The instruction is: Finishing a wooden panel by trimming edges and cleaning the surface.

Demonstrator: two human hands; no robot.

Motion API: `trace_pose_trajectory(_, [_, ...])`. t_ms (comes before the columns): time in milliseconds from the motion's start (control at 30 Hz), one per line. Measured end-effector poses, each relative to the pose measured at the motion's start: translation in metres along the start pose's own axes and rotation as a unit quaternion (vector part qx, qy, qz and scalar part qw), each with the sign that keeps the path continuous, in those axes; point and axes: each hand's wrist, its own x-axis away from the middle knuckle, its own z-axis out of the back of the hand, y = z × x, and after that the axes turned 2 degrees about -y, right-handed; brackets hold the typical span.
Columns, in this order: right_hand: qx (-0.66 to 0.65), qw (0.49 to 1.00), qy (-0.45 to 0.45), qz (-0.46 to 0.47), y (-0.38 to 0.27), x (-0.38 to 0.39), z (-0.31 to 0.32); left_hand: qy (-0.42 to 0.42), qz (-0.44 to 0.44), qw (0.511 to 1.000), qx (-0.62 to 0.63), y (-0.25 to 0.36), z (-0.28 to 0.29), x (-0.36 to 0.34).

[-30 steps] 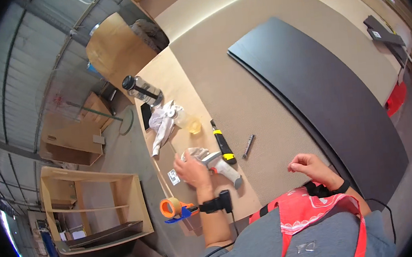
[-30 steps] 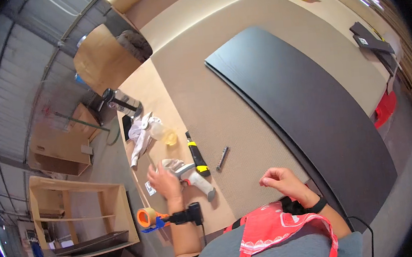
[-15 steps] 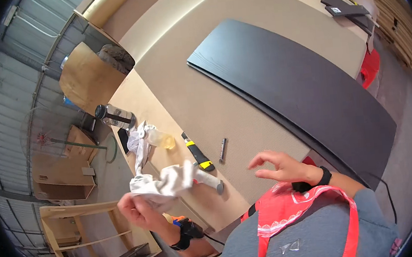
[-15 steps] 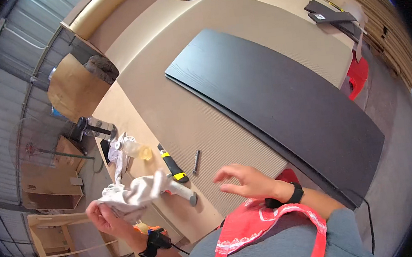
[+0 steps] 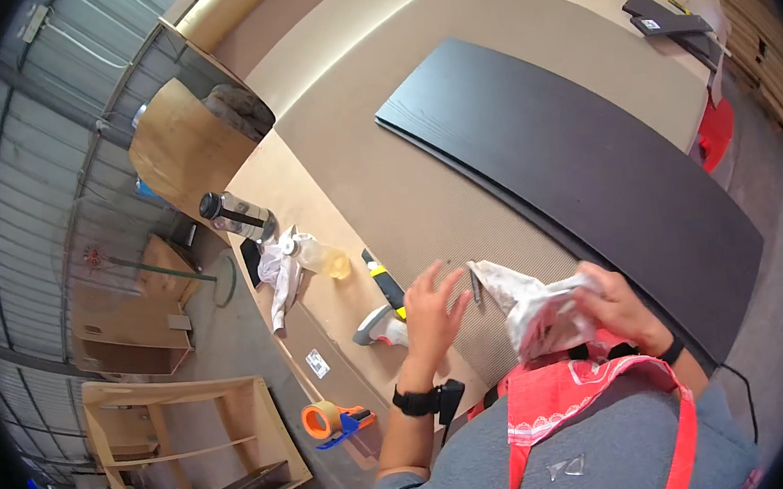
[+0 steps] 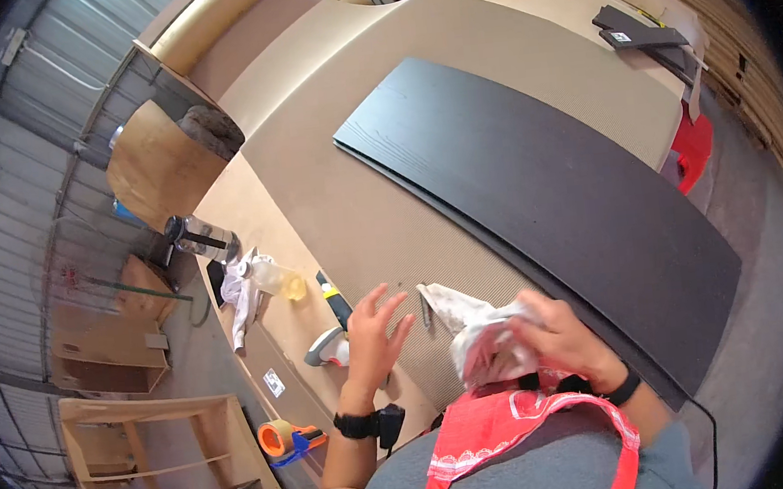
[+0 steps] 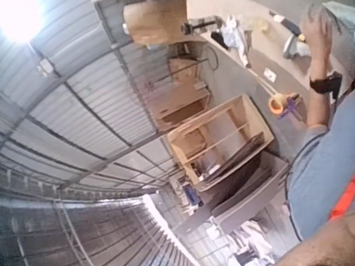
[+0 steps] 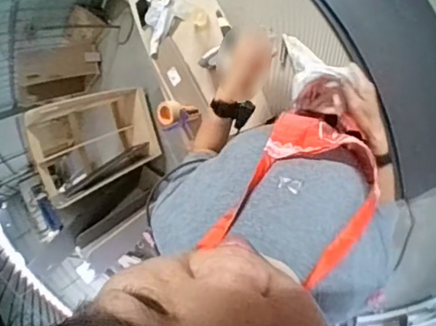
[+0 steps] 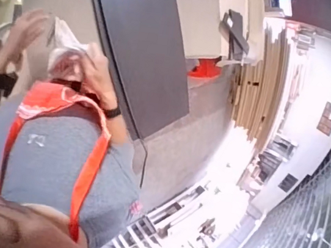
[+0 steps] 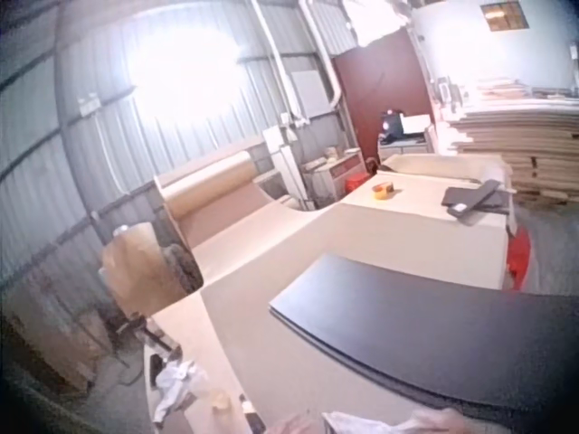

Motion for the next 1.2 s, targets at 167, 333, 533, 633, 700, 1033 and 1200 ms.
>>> trace_pose_trajectory(167, [-0.136,0.983,0.124,-0.005,0.009,0.026,0.02,0.137,0.144,0.965,-0.169,-0.054,-0.033,0.009])
trace_pose_trajectory(333, [-0.24,0.932,0.263,0.069,0.007,0.019,0.03,0.075,0.202,0.966,-0.146,-0.061,-0.032,0.001])
trace_pose_trajectory(533, [-0.262,0.933,0.182,0.166,-0.004,-0.003,0.011,0.037,0.102,0.993,-0.046,-0.025,-0.068,-0.002])
trace_pose_trajectory(633, [-0.333,0.907,0.134,0.218,0.002,-0.007,0.004,0.052,0.078,0.987,-0.129,-0.015,-0.085,0.0])
trace_pose_trajectory(700, [-0.384,0.891,0.071,0.23,0.011,-0.001,0.018,0.042,0.059,0.966,-0.25,-0.023,-0.091,0.002])
trace_pose_trajectory(1033, [-0.353,0.916,0.056,0.184,0.012,0.003,0.032,0.105,0.245,0.86,-0.436,-0.076,-0.056,0.056])
trace_pose_trajectory(1200, [-0.396,0.905,-0.002,0.152,0.001,-0.003,0.027,0.082,0.238,0.847,-0.468,-0.079,-0.04,0.083])
